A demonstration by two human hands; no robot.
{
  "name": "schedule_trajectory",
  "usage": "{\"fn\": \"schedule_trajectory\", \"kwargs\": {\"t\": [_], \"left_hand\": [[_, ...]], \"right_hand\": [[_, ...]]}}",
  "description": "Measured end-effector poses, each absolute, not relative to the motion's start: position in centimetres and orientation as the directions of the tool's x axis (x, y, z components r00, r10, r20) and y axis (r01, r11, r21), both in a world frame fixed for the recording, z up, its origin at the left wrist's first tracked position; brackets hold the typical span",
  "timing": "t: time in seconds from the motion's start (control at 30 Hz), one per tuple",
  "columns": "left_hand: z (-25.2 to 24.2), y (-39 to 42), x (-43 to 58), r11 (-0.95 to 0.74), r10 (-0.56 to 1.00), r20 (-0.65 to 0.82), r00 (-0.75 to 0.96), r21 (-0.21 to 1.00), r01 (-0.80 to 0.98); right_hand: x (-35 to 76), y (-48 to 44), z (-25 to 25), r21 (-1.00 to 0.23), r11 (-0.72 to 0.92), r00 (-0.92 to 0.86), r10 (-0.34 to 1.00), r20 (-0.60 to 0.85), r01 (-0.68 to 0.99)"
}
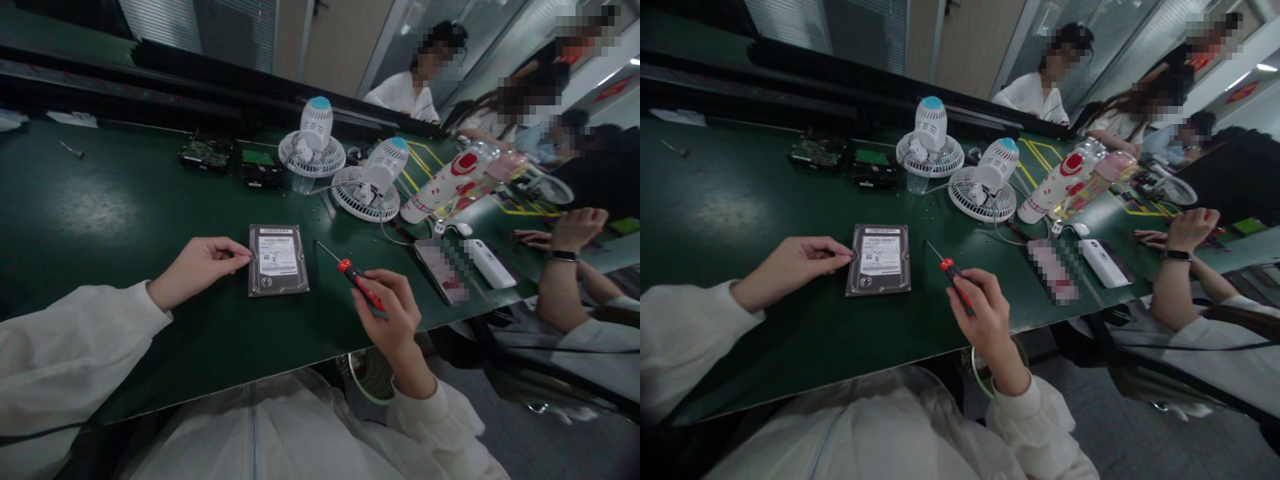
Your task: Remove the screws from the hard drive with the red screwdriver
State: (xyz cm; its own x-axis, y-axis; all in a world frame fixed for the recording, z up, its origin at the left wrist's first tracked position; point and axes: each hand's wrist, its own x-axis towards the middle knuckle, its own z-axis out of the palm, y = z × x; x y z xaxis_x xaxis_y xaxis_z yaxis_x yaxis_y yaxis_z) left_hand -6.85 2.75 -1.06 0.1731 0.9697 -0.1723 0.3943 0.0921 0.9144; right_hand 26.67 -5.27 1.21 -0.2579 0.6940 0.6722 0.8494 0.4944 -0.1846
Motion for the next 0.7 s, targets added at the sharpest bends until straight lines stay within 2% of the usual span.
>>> {"fn": "schedule_trajectory", "kwargs": {"t": [0.2, 0.33, 0.53, 0.7], "left_hand": [[-0.2, 2.4, -6.3, 0.102, 0.983, -0.151, 0.102, 0.919, 0.381], [0.1, 2.2, -6.2, 0.105, 0.988, -0.14, 0.068, 0.92, 0.377], [-0.5, 2.4, -6.4, 0.068, 0.991, -0.107, 0.081, 0.92, 0.386], [-0.7, 2.6, -6.2, 0.074, 0.991, -0.109, 0.081, 0.933, 0.353]], "right_hand": [[25.3, -6.6, 0.6, -0.131, 0.483, -0.416, 0.841, 0.347, 0.866], [24.8, -6.3, 2.1, -0.128, 0.479, -0.454, 0.871, 0.185, 0.868], [25.9, -2.8, 6.1, -0.131, 0.541, -0.531, 0.841, 0.102, 0.831], [26.0, 6.0, 6.7, -0.142, 0.493, -0.489, 0.87, 0.064, 0.858]]}}
